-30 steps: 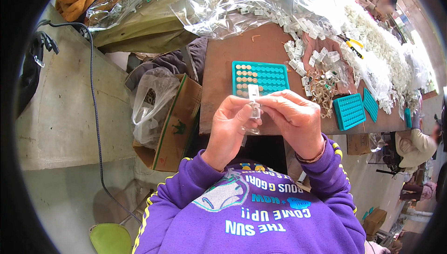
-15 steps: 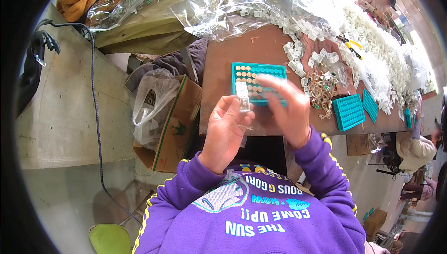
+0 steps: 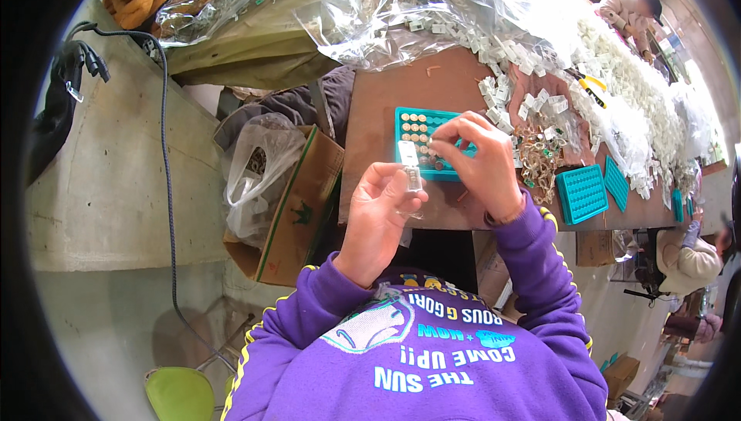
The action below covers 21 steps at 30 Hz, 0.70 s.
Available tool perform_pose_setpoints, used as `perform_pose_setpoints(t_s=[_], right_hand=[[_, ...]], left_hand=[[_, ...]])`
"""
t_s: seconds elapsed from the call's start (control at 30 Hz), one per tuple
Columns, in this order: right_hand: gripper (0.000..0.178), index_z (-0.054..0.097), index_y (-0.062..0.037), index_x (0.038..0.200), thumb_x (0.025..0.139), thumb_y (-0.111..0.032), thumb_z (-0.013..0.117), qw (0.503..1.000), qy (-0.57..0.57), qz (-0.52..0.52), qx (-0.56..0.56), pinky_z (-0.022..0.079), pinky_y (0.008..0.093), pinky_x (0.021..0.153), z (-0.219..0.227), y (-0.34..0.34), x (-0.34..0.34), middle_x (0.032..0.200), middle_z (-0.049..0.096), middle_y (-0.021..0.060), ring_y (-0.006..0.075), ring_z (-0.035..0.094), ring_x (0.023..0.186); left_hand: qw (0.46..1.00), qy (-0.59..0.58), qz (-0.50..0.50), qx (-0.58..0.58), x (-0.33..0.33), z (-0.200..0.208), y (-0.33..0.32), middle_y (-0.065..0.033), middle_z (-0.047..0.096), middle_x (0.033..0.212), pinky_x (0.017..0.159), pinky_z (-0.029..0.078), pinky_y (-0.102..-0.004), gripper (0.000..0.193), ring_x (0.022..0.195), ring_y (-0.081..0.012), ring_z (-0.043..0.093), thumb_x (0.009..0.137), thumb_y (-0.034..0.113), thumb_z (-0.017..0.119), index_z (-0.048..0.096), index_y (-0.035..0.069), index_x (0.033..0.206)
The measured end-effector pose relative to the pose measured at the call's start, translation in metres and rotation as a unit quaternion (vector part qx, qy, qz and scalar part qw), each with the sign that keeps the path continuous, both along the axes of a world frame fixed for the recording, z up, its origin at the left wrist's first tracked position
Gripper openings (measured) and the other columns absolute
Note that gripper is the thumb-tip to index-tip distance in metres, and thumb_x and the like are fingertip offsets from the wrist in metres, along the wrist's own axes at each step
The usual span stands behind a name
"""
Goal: The person repeatedly picks small white plastic housings and metallic components from a cluttered table, inserts the components into the housings, and places the assembled units into a teal tray. The person handles items one at a time and occasionally adjusts the tray position.
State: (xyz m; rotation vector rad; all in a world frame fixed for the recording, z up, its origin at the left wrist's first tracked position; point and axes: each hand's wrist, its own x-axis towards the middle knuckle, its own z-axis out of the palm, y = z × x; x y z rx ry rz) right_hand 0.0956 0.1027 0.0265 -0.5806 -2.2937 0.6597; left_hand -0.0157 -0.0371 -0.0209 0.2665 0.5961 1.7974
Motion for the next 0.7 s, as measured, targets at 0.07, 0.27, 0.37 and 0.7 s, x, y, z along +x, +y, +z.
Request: perform_pose_setpoints(t_s=[0.07,0.27,0.37,0.7], right_hand=[[0.008,0.066,-0.0042,0.083,0.076,-0.002,0.07,0.998,0.031,0.044,-0.032,0.05,0.0284,0.057,0.008,-0.017,0.008,0.081,0.063,0.007,0.02,0.061,0.065],[0.016,0.067,-0.0015,0.088,0.074,0.003,0.072,0.999,0.028,0.041,0.022,0.051,0.0296,0.06,0.013,-0.039,0.017,0.082,0.063,0.0098,0.0219,0.063,0.069],[0.015,0.067,-0.0014,0.088,0.075,0.003,0.07,0.998,0.003,0.061,-0.02,0.052,0.0301,0.061,0.019,-0.037,0.025,0.081,0.063,0.0101,0.0234,0.063,0.07],[0.032,0.065,-0.0024,0.106,0.073,0.002,0.066,0.993,0.049,0.059,0.093,0.053,0.0309,0.057,0.008,-0.054,0.03,0.083,0.065,0.007,0.0228,0.066,0.068]], left_hand=[[1.0,0.005,0.002,0.006,0.002,0.0,0.001,-0.0079,0.064,0.1,0.074,0.053,-0.0253,0.014,0.085,-0.015,0.064,0.096,0.015,0.06,0.054,0.006,0.105],[0.998,0.066,-0.008,-0.007,0.009,0.004,0.001,-0.0077,0.064,0.102,0.075,0.053,-0.0267,0.012,0.084,-0.0149,0.064,0.095,0.014,0.061,0.056,0.005,0.103],[0.995,0.097,-0.007,0.012,0.012,0.006,0.0,-0.0079,0.065,0.102,0.075,0.053,-0.0266,0.012,0.084,-0.0146,0.064,0.095,0.014,0.061,0.057,0.005,0.102],[1.0,0.01,0.011,0.024,0.021,0.009,-0.001,-0.0075,0.065,0.102,0.08,0.053,-0.0273,0.009,0.086,-0.0132,0.064,0.097,0.012,0.058,0.057,0.004,0.102]])
